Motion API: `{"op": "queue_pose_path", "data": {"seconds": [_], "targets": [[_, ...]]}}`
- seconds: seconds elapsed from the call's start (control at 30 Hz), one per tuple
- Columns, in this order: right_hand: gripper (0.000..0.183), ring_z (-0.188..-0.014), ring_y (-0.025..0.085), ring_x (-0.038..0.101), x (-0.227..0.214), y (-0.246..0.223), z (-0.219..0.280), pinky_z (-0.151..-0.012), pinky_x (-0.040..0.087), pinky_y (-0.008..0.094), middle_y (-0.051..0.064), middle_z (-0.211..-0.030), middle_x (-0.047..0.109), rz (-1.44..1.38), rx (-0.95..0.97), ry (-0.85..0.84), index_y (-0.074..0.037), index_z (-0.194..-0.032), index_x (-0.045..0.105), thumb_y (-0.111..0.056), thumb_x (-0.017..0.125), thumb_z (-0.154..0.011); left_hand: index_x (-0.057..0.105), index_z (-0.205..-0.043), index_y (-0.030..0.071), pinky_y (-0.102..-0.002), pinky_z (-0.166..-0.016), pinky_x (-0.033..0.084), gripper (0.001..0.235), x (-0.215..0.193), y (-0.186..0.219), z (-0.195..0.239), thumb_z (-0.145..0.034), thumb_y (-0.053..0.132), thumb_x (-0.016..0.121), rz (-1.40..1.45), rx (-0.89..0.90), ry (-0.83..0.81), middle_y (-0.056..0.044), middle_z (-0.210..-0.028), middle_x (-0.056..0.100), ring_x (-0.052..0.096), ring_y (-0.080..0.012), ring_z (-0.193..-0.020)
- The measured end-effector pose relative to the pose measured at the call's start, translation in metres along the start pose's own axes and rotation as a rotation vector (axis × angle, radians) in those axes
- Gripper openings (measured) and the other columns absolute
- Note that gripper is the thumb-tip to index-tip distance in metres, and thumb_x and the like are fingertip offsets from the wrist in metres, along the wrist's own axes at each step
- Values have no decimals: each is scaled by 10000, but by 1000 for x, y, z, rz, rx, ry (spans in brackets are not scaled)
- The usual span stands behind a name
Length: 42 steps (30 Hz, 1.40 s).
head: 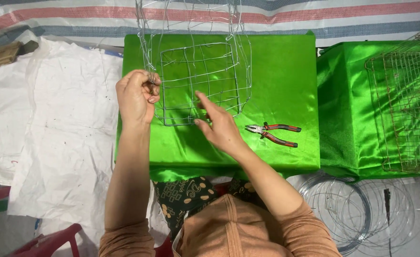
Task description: Assembling a wire cage by twisting and cutting metal wires with pliers
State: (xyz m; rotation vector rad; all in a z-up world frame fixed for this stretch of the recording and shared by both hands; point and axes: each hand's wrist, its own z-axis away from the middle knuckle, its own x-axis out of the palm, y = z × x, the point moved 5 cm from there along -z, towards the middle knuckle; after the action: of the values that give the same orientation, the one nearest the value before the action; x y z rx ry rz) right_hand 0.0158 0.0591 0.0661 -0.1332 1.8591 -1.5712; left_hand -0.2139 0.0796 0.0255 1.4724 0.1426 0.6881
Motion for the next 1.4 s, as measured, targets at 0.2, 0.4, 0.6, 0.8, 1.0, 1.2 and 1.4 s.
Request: {"op": "queue_pose_path", "data": {"seconds": [0.2, 0.4, 0.6, 0.8, 1.0, 1.2, 1.4], "targets": [[682, -1079, 434, 690, 35, 23, -18, -949, 558, 550, 305, -1188, 691, 106, -101, -59, -70, -1568, 413, 9, 680, -945, 647, -925, 44, -169, -414, 359, 125, 4, -5, 5, -930, 54, 523, 25, 4, -3, -144, -777, 660, 538, -108, -531], [693, -1077, 448, 689, 28, 23, -13, -931, 561, 572, 310, -1176, 694, 237, -41, -106, -72, -1564, 417, -49, 712, -937, 643, -894, 39, -160, -420, 344, 108, 10, -1, 10, -926, 60, 542, 38, 22, -1, -141, -753, 644, 529, -96, -529], [336, -857, 263, 721, -33, -7, -4, -806, 602, 394, 147, -1014, 764, 306, -309, 298, -83, -1280, 715, -31, 719, -949, 644, -883, 46, -161, -421, 350, 107, 11, -2, 12, -943, 50, 554, 33, 29, -16, -141, -775, 652, 529, -99, -538], [392, -1016, 360, 672, -63, 22, 0, -874, 597, 480, 243, -1130, 687, 59, -219, 570, 27, -1395, 586, 118, 586, -1014, 640, -863, 53, -150, -407, 339, 107, 14, -3, 14, -938, 53, 563, 36, 25, -7, -125, -757, 647, 529, -86, -521], [478, -1117, 377, 641, -39, 17, -14, -959, 584, 495, 269, -1209, 653, -76, -287, 450, 30, -1446, 552, 154, 571, -985, 634, -854, 56, -161, -406, 344, 111, 12, -2, 12, -930, 49, 554, 35, 53, -1, -138, -760, 651, 515, -90, -513], [463, -1089, 336, 644, -43, 25, -28, -919, 590, 459, 243, -1167, 673, -120, -276, 380, 3, -1395, 612, 157, 607, -959, 639, -862, 56, -159, -401, 354, 113, 9, 0, 12, -933, 49, 552, 22, 66, 10, -138, -762, 654, 517, -89, -514], [338, -874, 337, 730, -75, 9, -22, -665, 616, 407, 254, -1041, 724, 100, -265, 433, 4, -1280, 706, 88, 707, -952, 636, -828, 52, -161, -391, 336, 120, 16, -4, 17, -914, 33, 554, 26, 62, -2, -152, -740, 654, 517, -94, -496]]}}
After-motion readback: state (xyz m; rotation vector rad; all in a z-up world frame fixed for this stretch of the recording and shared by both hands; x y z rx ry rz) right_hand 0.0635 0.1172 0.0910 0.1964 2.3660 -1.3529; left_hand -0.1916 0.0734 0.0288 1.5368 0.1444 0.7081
